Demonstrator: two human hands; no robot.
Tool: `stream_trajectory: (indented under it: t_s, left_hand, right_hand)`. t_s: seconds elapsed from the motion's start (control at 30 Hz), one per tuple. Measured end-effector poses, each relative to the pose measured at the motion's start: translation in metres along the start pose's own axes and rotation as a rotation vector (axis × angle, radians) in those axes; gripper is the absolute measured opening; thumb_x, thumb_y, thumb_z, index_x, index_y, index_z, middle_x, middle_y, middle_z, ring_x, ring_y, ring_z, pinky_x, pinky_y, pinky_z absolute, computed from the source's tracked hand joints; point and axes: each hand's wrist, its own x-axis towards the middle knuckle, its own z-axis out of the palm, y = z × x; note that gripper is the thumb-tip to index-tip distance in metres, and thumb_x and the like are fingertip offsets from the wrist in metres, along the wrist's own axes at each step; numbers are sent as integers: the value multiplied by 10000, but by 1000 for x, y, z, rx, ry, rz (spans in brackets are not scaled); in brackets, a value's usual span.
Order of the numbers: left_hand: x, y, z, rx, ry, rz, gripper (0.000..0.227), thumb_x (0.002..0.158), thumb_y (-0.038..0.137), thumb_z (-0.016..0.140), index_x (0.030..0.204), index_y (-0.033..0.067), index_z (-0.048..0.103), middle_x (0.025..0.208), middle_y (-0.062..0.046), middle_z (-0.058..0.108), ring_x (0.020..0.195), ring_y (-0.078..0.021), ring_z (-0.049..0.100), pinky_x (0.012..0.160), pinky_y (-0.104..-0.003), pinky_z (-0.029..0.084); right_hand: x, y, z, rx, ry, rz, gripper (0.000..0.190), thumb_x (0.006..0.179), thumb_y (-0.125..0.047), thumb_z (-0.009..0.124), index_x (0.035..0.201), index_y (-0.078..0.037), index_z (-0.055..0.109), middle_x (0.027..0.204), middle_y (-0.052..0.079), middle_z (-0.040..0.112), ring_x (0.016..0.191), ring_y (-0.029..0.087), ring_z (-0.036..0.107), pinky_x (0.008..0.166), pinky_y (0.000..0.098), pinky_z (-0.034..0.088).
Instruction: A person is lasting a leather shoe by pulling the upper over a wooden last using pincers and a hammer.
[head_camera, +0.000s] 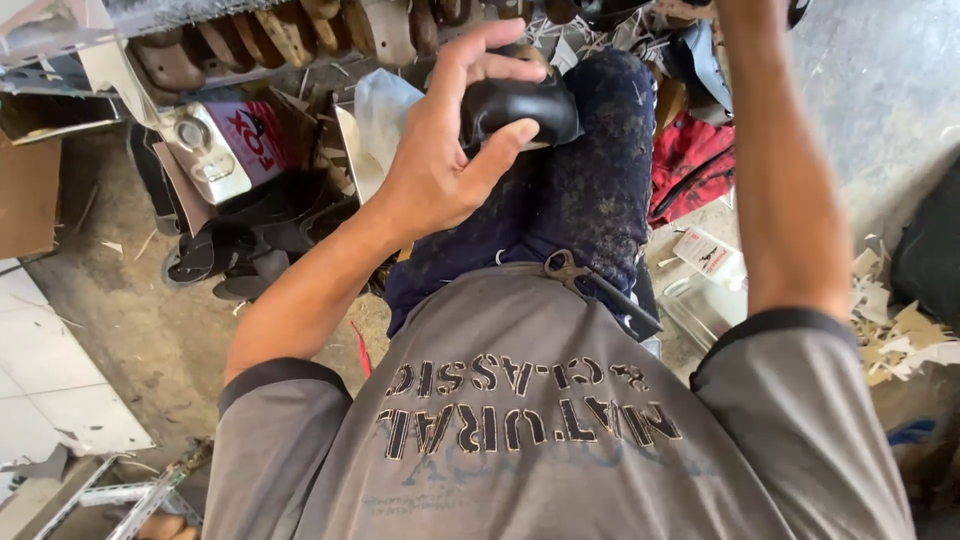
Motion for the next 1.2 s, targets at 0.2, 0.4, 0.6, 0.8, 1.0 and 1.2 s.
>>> stream_trajectory:
  t_s: [0.2, 0.4, 0.6, 0.8, 1.0, 1.2]
  left_hand:
    - [3, 1, 6, 9, -73, 4, 537, 1145, 297, 582, 1570, 228, 262, 1421, -106, 668, 1408, -243, 623, 1213, -428, 489]
    - [3, -5, 13, 81, -95, 27, 617, 1156, 208, 639, 1597, 211, 208, 1462, -125, 623, 1299, -249, 666, 1138, -395, 528]
    - [1, -7, 14, 78, -115, 31, 658, 1183, 219, 640, 1630, 249, 158, 1442, -96, 688, 1277, -236, 707, 1093, -370, 534]
    - [1, -14, 15, 144, -112, 38, 685, 1188, 269, 644, 1635, 221, 127, 1491, -106, 677, 1001, -207, 604, 1007, -376, 514]
    - [1, -20, 15, 107, -122, 54, 697, 1197, 208, 658, 1647, 218, 125, 1491, -139, 640, 1414, -281, 627, 1104, -390, 554]
    - [-1, -21, 11, 99, -129, 65, 706, 1232, 215, 638, 1673, 224, 87, 1428, -102, 663, 1098, -208, 662, 1002, -366, 540]
  right_hand:
    - [-32, -132, 18, 207, 45, 0, 252, 1251, -198, 419, 1187, 26, 516, 778, 123, 570, 618, 208, 594, 557, 315, 502]
    - [-60, -223, 0, -41, -157, -123, 155, 1109, 98, 404, 1107, 92, 560, 638, 70, 541, 535, 186, 551, 560, 352, 464]
    - [-55, -226, -11, -517, -402, -250, 393, 1173, -279, 565, 1322, 55, 710, 1123, 239, 688, 800, 349, 633, 698, 461, 484]
    - [-49, -231, -6, -542, -367, -351, 406, 1199, -275, 575, 1363, 80, 683, 1034, 187, 633, 613, 243, 517, 541, 411, 416]
    - [-57, -213, -2, -525, -323, -318, 447, 1192, -295, 565, 1269, 127, 693, 1087, 259, 675, 889, 385, 647, 788, 468, 508]
    - [-72, -198, 17, -234, -212, -30, 372, 1188, -199, 499, 854, -53, 571, 625, 17, 525, 508, 157, 472, 517, 364, 379]
